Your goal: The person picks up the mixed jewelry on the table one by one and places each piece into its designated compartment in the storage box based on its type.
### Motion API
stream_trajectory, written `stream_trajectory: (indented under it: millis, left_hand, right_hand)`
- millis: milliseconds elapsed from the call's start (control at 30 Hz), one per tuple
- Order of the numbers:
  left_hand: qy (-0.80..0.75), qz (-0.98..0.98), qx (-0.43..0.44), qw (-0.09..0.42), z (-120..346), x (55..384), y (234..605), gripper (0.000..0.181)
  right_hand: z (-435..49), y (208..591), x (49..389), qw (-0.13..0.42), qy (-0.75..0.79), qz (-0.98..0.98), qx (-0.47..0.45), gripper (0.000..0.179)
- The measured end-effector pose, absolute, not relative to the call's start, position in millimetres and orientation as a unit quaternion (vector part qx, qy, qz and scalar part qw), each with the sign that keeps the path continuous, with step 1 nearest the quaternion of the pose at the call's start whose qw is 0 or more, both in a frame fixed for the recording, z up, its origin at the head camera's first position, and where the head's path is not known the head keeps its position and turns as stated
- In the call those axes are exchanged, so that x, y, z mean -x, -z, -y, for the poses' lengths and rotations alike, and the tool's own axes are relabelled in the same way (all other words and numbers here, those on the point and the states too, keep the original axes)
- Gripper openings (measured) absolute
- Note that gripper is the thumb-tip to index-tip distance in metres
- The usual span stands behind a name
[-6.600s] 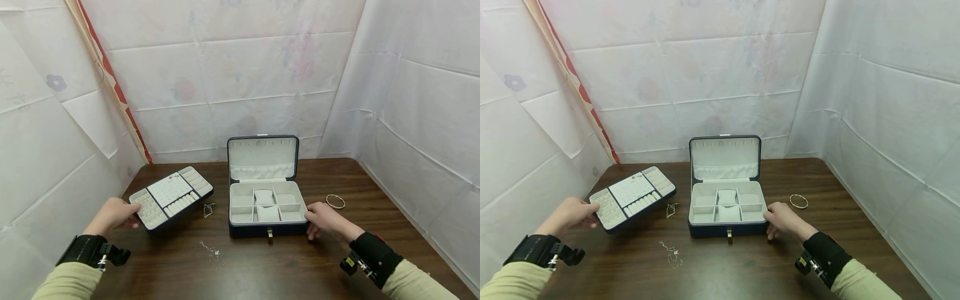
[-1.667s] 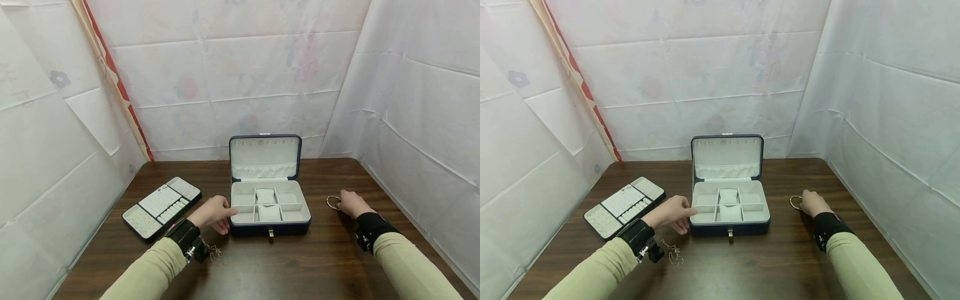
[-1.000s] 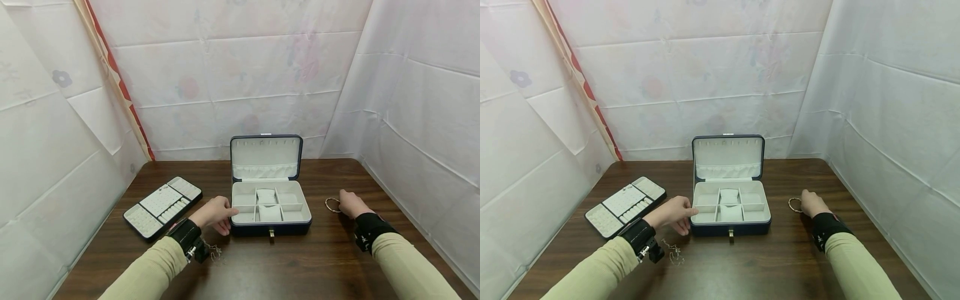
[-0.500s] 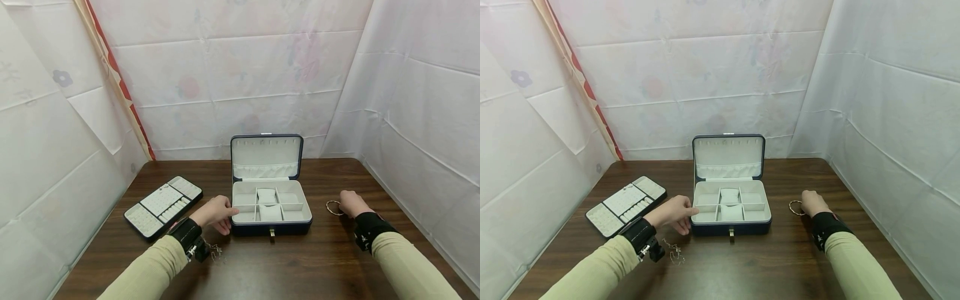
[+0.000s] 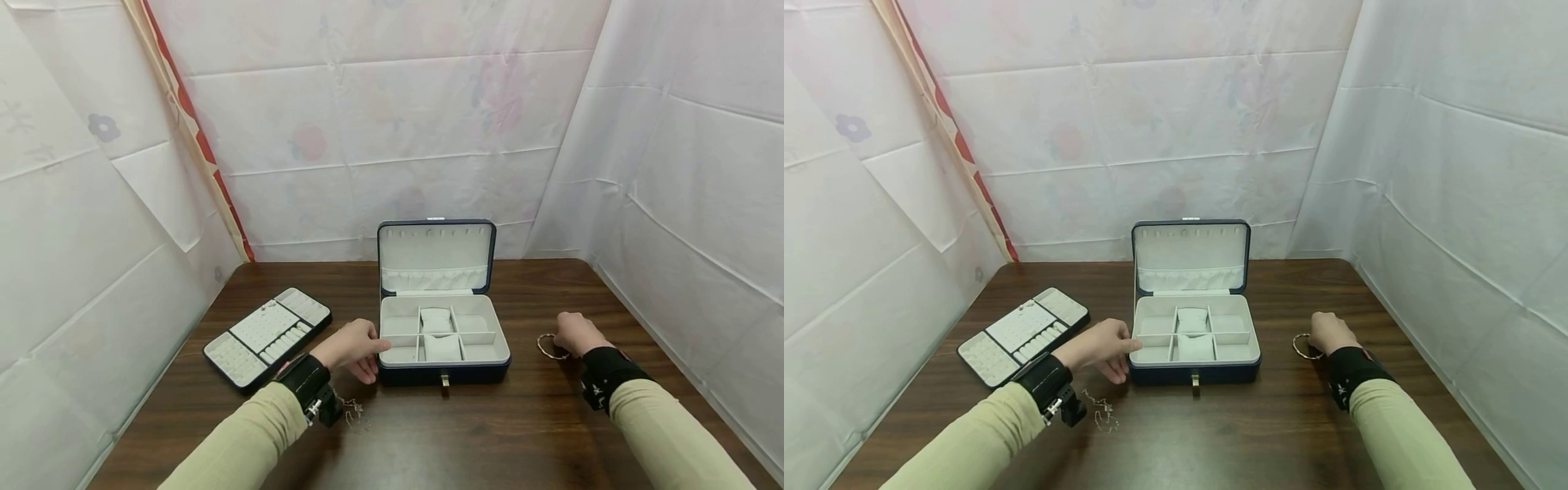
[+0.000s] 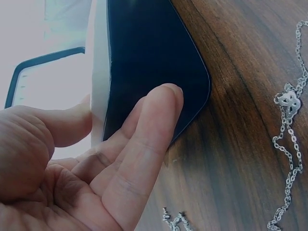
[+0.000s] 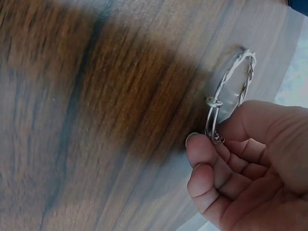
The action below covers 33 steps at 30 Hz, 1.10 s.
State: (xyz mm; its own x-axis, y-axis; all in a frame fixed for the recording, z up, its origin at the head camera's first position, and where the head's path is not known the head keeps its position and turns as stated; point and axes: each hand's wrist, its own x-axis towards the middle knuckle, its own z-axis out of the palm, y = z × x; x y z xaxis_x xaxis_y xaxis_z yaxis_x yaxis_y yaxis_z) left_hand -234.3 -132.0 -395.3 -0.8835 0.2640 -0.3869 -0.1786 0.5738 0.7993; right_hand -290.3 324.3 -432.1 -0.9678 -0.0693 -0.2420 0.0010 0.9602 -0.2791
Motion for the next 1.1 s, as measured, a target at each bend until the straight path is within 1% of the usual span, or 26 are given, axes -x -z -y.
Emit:
stream_trajectory:
  millis: [233, 467, 833, 967, 1100]
  left_hand:
    - [-0.457, -0.856, -0.025, 0.241, 131, 234, 395, 0.025]
    - [-0.458, -0.855, -0.027, 0.242, 132, 234, 395, 0.025]
    - [-0.46, -0.853, -0.03, 0.244, 132, 233, 394, 0.024]
    - [-0.459, -0.854, -0.032, 0.244, 133, 233, 394, 0.024]
    - [-0.458, -0.854, -0.034, 0.244, 133, 233, 393, 0.024]
  right_hand:
    - [-326, 425, 287, 0.129, 0.145, -0.981, 0.018, 0.004]
    - [-328, 420, 290, 0.125, 0.143, -0.981, 0.031, 0.006]
    - [-319, 398, 293, 0.084, 0.117, -0.987, 0.065, 0.008]
    - [-315, 390, 294, 0.078, 0.117, -0.987, 0.072, 0.012]
    - [-310, 384, 296, 0.074, 0.118, -0.987, 0.077, 0.011]
